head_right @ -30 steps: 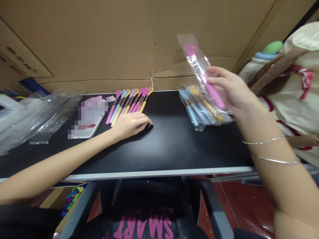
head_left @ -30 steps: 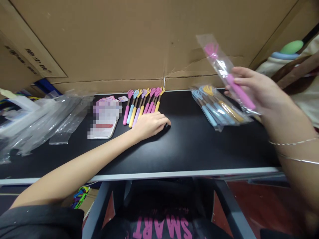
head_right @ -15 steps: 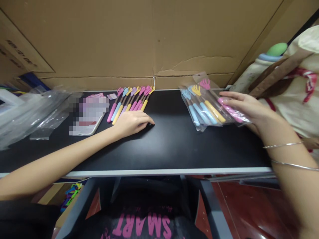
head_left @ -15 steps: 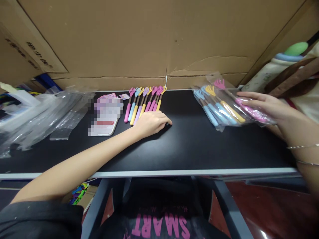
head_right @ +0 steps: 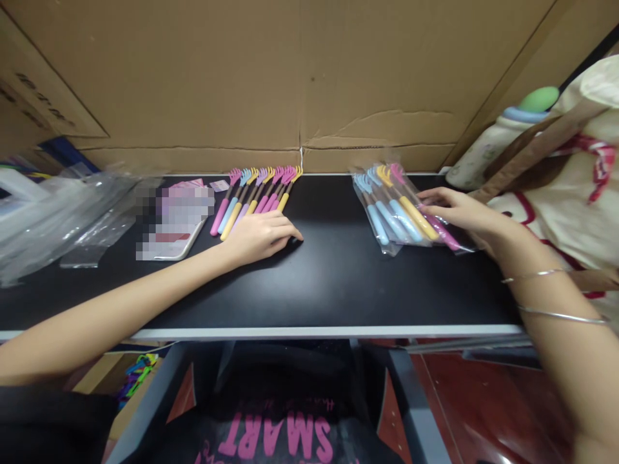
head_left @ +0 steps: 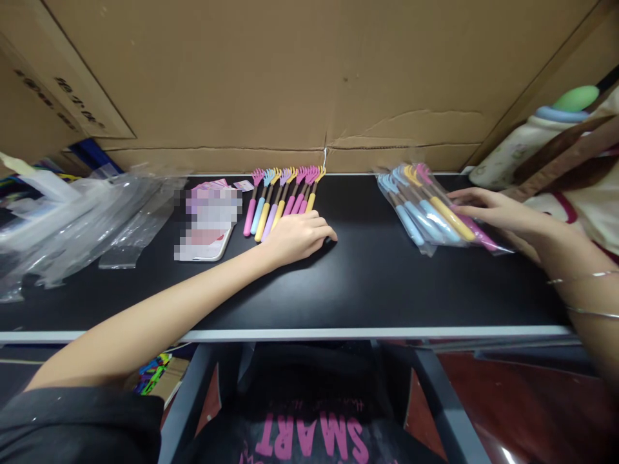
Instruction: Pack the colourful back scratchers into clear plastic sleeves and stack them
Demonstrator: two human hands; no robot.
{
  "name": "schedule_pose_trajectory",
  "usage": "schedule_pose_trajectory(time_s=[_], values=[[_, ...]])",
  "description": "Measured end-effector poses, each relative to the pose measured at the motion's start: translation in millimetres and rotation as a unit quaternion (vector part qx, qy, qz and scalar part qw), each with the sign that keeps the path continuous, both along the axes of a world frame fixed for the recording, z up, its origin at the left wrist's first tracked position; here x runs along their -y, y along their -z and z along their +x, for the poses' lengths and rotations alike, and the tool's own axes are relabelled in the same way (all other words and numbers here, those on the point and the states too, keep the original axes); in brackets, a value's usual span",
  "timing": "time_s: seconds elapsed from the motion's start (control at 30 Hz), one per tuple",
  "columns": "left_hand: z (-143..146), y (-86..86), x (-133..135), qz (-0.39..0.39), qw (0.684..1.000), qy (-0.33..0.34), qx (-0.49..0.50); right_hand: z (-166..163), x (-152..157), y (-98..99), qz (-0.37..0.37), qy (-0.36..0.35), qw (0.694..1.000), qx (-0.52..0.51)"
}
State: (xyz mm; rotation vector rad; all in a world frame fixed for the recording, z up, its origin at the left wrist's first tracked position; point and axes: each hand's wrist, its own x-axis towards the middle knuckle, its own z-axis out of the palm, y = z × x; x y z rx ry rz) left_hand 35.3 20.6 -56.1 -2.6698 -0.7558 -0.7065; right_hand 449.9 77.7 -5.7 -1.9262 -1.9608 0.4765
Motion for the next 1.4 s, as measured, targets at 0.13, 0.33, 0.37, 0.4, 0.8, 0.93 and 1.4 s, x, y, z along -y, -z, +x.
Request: schedule_pose_trajectory(time_s=[0.13,0.33,0.37,0.4,0.8,0.93,1.4], values=[[0,0.1,0,-0.010,1.000,-0.003,-0.002,12,-14,10.0,0.035,-0.055,0.995,0.070],[1,1.5,-1,-0.009,1.000,-0.005,0.000,11,-15,4.9,0.067,-0.086,0.976,0.189],[1,1.6,-1,-0.009,1.000,-0.006,0.000,7,-13,2.5,0.080,-0.086,0.970,0.215],[1,1.6,-1,-0.009,1.000,-0.008,0.000,2,-12,-0.1,0.096,-0.087,0.964,0.234],[2,0.8,-1,-0.017,1.000,-0.016,-0.005,-136,29,-17.3,0.218,-0.280,0.904,0.240],[2,1.8,-2,-0.013,1.000,-0.014,-0.007,-179,37,-5.0,0.189,-0.341,0.878,0.279],[2,2.7,-3,-0.003,1.000,-0.015,-0.015,-184,36,38.3,0.269,-0.378,0.860,0.211]])
